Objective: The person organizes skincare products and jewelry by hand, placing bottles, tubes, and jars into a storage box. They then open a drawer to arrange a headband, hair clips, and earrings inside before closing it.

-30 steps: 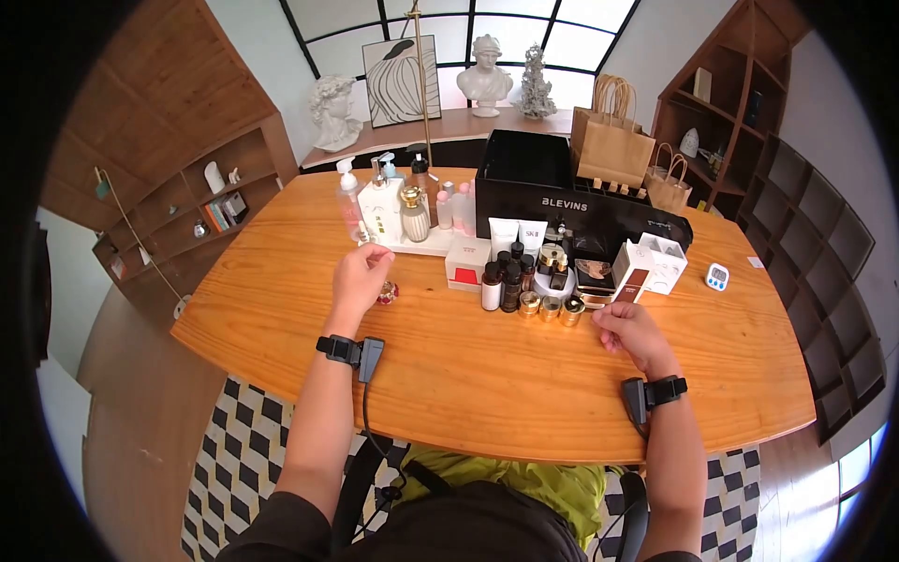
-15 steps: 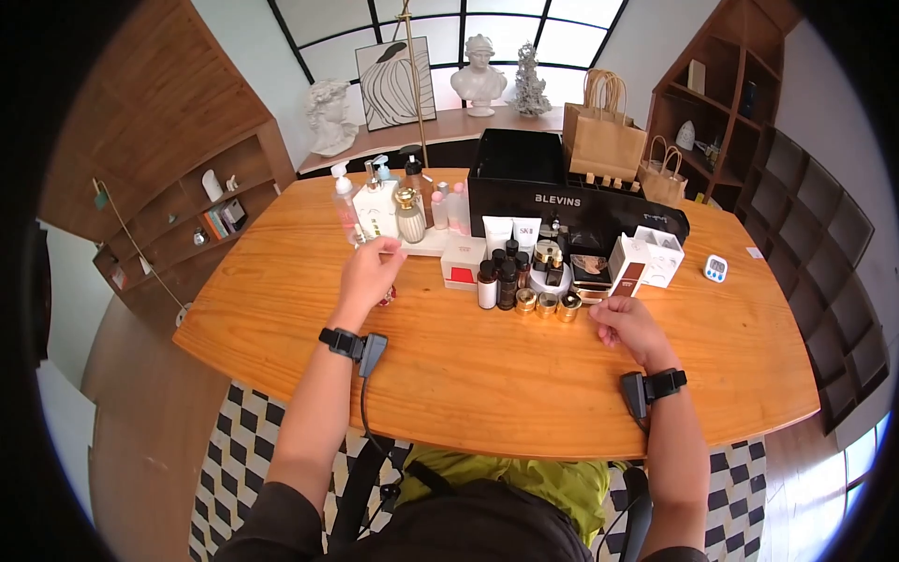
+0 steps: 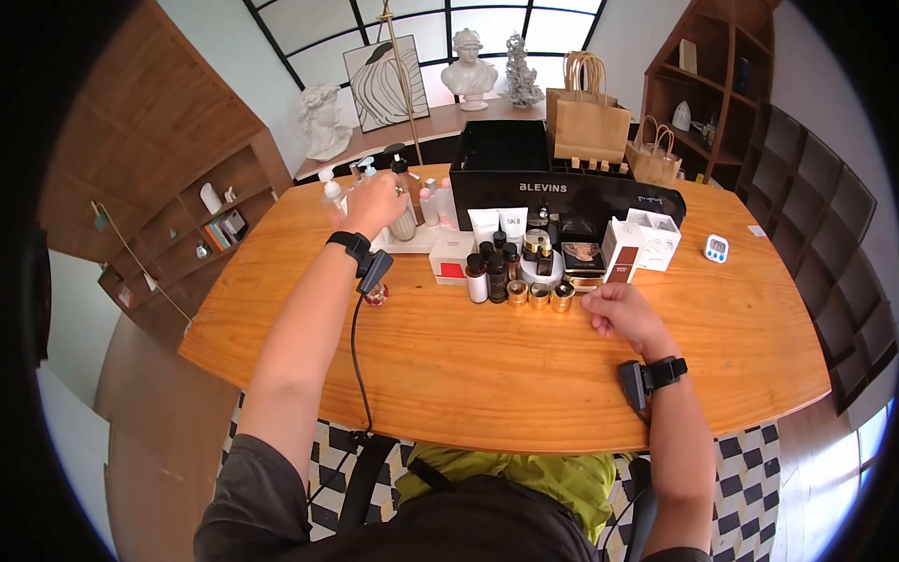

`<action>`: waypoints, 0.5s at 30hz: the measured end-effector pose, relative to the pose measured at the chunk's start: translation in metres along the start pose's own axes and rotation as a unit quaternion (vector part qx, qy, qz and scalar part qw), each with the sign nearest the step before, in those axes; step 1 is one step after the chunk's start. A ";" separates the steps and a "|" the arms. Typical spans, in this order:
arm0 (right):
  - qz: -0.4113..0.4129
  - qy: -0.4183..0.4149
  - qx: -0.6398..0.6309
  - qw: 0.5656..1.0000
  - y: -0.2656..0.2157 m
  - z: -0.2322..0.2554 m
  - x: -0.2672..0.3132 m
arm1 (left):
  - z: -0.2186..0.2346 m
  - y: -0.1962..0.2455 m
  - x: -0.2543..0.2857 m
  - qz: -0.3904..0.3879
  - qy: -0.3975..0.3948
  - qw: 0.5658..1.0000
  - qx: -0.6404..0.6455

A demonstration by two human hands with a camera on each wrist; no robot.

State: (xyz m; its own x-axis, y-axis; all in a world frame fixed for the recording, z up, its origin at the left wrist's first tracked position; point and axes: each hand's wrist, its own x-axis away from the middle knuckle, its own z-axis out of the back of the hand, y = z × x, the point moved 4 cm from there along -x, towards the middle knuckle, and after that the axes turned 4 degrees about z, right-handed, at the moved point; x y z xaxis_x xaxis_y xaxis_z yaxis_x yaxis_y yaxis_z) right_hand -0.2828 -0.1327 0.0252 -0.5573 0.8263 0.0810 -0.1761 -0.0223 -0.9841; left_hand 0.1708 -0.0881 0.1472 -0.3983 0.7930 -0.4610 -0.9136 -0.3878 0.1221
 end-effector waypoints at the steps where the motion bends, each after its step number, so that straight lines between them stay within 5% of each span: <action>1: 0.005 0.000 0.011 1.000 -0.001 0.000 0.000 | -0.004 -0.002 -0.004 0.007 -0.017 1.000 -0.019; 15: 0.001 -0.014 0.034 0.999 0.000 -0.002 -0.002 | -0.001 0.007 -0.014 -0.004 -0.072 0.997 -0.023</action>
State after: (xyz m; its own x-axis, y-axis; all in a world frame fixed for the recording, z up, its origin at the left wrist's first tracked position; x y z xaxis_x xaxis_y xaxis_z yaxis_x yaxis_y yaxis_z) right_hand -0.2801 -0.1327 0.0243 -0.5804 0.8100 0.0838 -0.2292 -0.0638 -0.9713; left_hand 0.1697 -0.1021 0.1536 -0.4015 0.8545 -0.3297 -0.9135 -0.3995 0.0769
